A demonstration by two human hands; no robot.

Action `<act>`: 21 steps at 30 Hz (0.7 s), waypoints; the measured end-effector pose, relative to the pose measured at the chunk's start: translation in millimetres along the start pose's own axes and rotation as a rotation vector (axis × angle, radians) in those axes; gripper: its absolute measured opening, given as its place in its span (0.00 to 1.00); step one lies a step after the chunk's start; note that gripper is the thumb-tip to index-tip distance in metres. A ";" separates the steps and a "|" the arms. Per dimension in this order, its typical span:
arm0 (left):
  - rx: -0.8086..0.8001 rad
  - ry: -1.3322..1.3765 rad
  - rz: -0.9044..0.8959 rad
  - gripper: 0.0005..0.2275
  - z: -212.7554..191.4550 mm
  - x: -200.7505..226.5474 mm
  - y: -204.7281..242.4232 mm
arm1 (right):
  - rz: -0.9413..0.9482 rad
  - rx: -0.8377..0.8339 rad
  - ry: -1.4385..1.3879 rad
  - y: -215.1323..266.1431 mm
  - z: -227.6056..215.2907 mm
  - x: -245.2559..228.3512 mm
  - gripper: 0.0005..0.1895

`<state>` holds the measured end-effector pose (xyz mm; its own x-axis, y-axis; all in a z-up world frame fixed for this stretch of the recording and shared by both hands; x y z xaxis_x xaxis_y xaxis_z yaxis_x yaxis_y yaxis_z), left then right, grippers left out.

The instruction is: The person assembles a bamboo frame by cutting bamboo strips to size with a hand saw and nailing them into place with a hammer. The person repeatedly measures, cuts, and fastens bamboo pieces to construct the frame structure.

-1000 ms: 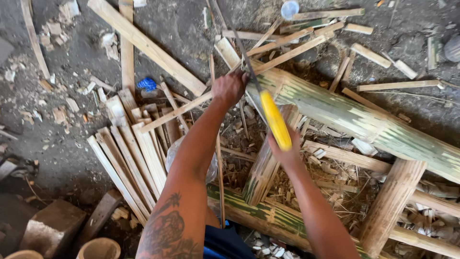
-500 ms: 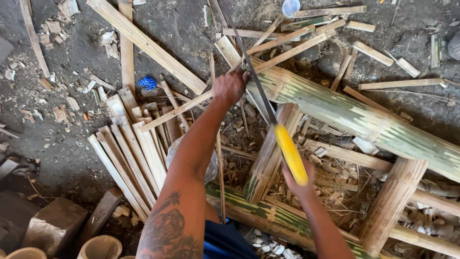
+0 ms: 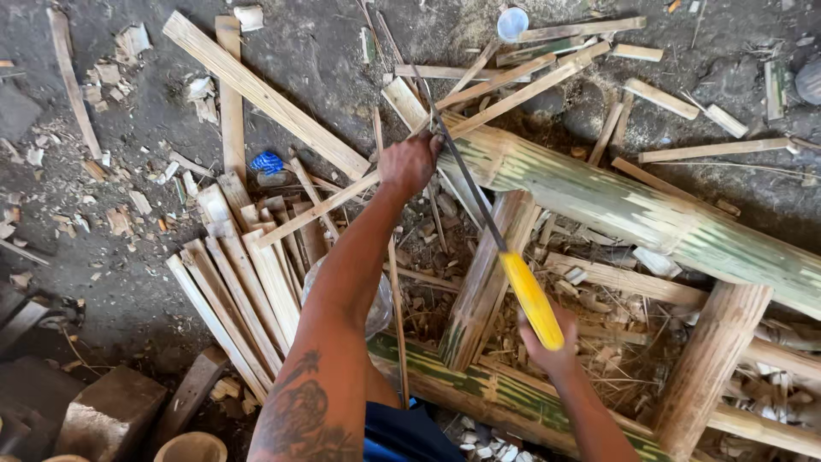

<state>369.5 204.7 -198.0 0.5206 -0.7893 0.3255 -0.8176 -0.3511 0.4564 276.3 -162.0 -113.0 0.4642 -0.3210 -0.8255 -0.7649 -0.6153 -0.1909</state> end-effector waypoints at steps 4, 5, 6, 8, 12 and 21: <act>-0.030 -0.003 -0.027 0.26 -1.3 -4.0 3.5 | 0.013 0.009 0.099 -28.0 19.2 4.9 0.04; 0.042 -0.007 -0.012 0.26 -4.5 -1.4 2.3 | 0.056 -0.002 -0.068 -42.9 28.8 15.0 0.04; 0.113 -0.009 0.002 0.25 -8.5 -0.2 1.3 | 0.098 -0.013 -0.237 -52.8 36.0 21.5 0.04; 0.128 0.041 -0.018 0.25 -14.3 4.7 -2.8 | 0.040 0.031 -0.246 -74.7 32.3 28.4 0.02; -0.043 0.071 -0.001 0.26 -31.3 -3.1 16.4 | 0.132 0.081 -0.291 -68.7 23.2 12.8 0.05; -0.174 -0.559 0.159 0.25 -71.8 22.6 42.6 | 0.054 0.057 -0.163 -70.5 22.4 1.8 0.02</act>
<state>364.1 208.0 -111.7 0.1483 -0.9870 -0.0618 -0.7981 -0.1564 0.5818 321.1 -103.1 -112.8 0.3473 -0.2285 -0.9095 -0.8130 -0.5568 -0.1705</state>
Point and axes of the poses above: each hand's wrist, its own y-axis away from the middle knuckle, its own z-axis out of the palm, x = y × z, the point moved 4 cm from there along -y, towards the middle knuckle, and after that the axes turned 2 degrees about -x, right-handed, at the moved point
